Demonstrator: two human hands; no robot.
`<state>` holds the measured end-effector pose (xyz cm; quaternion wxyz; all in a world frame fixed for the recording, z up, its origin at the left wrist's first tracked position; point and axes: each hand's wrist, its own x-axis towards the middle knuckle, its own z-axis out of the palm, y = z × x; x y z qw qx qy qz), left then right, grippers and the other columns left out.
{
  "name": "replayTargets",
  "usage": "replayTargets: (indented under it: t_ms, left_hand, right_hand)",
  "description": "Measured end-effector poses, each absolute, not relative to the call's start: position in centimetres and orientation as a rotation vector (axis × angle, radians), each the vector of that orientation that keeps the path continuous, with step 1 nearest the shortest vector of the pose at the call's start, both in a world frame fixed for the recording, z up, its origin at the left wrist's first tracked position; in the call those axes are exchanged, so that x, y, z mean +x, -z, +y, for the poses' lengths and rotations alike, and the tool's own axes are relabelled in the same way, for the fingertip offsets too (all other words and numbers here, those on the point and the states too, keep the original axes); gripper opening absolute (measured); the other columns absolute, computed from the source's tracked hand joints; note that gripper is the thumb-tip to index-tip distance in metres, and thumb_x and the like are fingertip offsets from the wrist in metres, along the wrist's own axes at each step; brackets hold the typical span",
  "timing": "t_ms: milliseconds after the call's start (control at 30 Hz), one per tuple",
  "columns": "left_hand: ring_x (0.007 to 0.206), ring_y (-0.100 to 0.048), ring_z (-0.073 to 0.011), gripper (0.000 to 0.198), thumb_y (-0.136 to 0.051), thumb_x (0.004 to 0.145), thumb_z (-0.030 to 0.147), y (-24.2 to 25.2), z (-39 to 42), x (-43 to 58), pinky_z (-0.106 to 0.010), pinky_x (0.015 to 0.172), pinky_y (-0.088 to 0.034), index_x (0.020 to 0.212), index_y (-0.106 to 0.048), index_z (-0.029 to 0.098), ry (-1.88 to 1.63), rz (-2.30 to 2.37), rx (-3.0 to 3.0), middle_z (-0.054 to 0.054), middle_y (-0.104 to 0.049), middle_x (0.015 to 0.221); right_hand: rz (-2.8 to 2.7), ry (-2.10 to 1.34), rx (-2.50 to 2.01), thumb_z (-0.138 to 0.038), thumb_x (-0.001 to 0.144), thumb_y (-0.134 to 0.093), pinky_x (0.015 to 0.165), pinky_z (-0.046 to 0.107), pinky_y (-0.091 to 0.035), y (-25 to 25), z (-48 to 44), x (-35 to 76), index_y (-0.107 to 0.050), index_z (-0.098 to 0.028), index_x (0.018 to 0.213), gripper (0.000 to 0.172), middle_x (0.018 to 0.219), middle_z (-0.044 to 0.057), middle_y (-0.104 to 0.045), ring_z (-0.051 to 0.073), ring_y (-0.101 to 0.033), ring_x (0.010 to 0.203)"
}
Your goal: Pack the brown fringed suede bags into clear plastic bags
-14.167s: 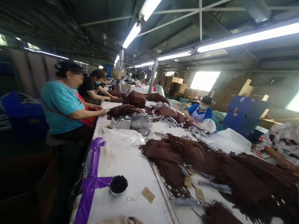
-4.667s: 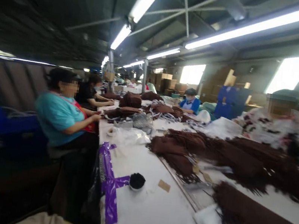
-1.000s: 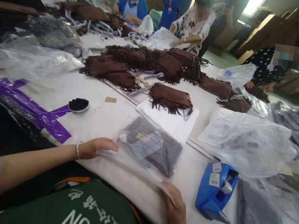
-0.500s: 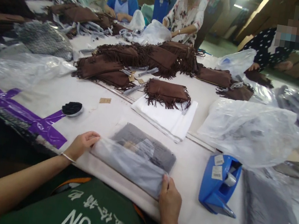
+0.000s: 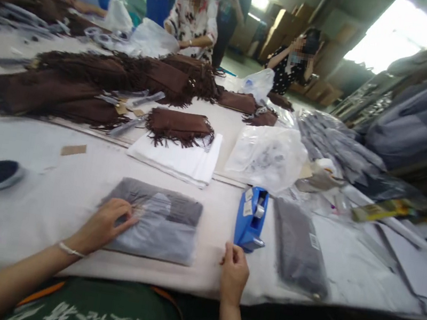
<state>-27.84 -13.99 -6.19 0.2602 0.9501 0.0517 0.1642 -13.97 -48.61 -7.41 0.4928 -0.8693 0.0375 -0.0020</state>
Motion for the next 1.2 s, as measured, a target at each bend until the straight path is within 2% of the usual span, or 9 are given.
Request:
replayTargets:
  t_ms: [133,200,300,467,600,767,867,1000,1200]
  left_hand:
    - [0.088,-0.051,-0.0226,0.027,-0.053,0.089,0.041,6.5,-13.3,-27.6,-0.037,0.084,-0.040,0.076,-0.053,0.017,-0.478,0.082,2.561,-0.006,-0.057,0.085]
    - [0.087,-0.052,-0.0227,0.028,-0.054,0.088,0.043,6.4,-13.4,-27.6,-0.036,0.083,-0.041,0.076,-0.053,0.017,-0.480,0.098,2.564,-0.006,-0.057,0.085]
    - [0.087,-0.053,-0.0225,0.029,-0.055,0.087,0.045,6.4,-13.5,-27.6,-0.035,0.082,-0.041,0.075,-0.055,0.018,-0.472,0.135,2.575,-0.006,-0.059,0.086]
    - [0.086,-0.054,-0.0225,0.032,-0.053,0.087,0.046,6.1,-13.5,-27.7,-0.035,0.082,-0.042,0.074,-0.056,0.018,-0.484,0.159,2.574,-0.007,-0.060,0.085]
    - [0.085,-0.053,-0.0223,0.032,-0.052,0.087,0.047,6.1,-13.5,-27.6,-0.035,0.080,-0.042,0.074,-0.056,0.018,-0.477,0.166,2.565,-0.007,-0.060,0.084]
    - [0.085,-0.052,-0.0223,0.032,-0.054,0.087,0.047,6.5,-13.2,-27.6,-0.035,0.081,-0.040,0.075,-0.056,0.018,-0.427,0.164,2.557,-0.006,-0.059,0.085]
    - [0.087,-0.052,-0.0227,0.029,-0.056,0.087,0.044,6.6,-13.3,-27.8,-0.036,0.082,-0.040,0.075,-0.055,0.017,-0.421,0.194,2.549,-0.005,-0.059,0.085]
    - [0.088,-0.052,-0.0224,0.024,-0.061,0.085,0.037,6.1,-13.7,-28.0,-0.037,0.085,-0.039,0.075,-0.055,0.017,-0.403,0.246,2.527,-0.005,-0.059,0.087]
    - [0.089,-0.051,-0.0215,0.020,-0.070,0.080,0.031,5.8,-13.8,-28.1,-0.036,0.082,-0.038,0.074,-0.057,0.016,-0.352,0.352,2.468,-0.004,-0.059,0.087]
  right_hand:
    - [0.320,0.317,-2.025,-0.061,0.086,-0.036,0.071,0.030,-0.047,5.6,-53.9,-10.4,-0.055,-0.013,0.114,0.058,0.090,0.007,-0.063,0.018,-0.059,0.083]
    - [0.272,0.257,-1.987,-0.061,0.084,-0.039,0.073,0.030,-0.049,5.0,-54.6,-8.4,-0.061,-0.013,0.108,0.058,0.102,0.010,-0.064,0.021,-0.059,0.094]
    - [0.173,0.148,-1.947,-0.060,0.080,-0.046,0.074,0.032,-0.050,4.9,-54.0,-6.8,-0.069,-0.014,0.094,0.053,0.101,0.011,-0.067,0.024,-0.061,0.095]
    - [0.207,0.318,-1.976,-0.054,0.076,-0.058,0.095,0.039,-0.039,6.1,-53.7,-9.5,-0.069,-0.015,0.089,0.043,0.111,0.011,-0.064,0.026,-0.054,0.107]
    - [0.235,0.399,-2.035,-0.057,0.066,-0.065,0.103,0.046,-0.030,6.9,-54.9,-10.4,-0.068,-0.014,0.075,0.044,0.109,0.015,-0.063,0.031,-0.048,0.113]
    - [0.129,0.261,-1.986,-0.058,0.081,-0.046,0.087,0.038,-0.045,4.9,-53.8,-7.5,-0.061,-0.014,0.115,0.057,0.098,0.010,-0.068,0.023,-0.059,0.096]
    - [0.068,0.283,-1.957,-0.053,0.080,-0.052,0.088,0.037,-0.045,4.2,-52.7,-8.1,-0.051,-0.015,0.129,0.061,0.089,0.006,-0.069,0.022,-0.061,0.094]
    - [0.145,0.420,-2.037,-0.050,0.079,-0.055,0.089,0.038,-0.045,5.6,-53.7,-11.2,-0.042,-0.015,0.136,0.068,0.089,0.006,-0.070,0.024,-0.060,0.098]
    - [0.078,0.412,-2.256,-0.046,0.079,-0.059,0.091,0.047,-0.044,5.3,-54.6,-12.8,-0.044,-0.019,0.134,0.063,0.089,0.007,-0.069,0.030,-0.059,0.098]
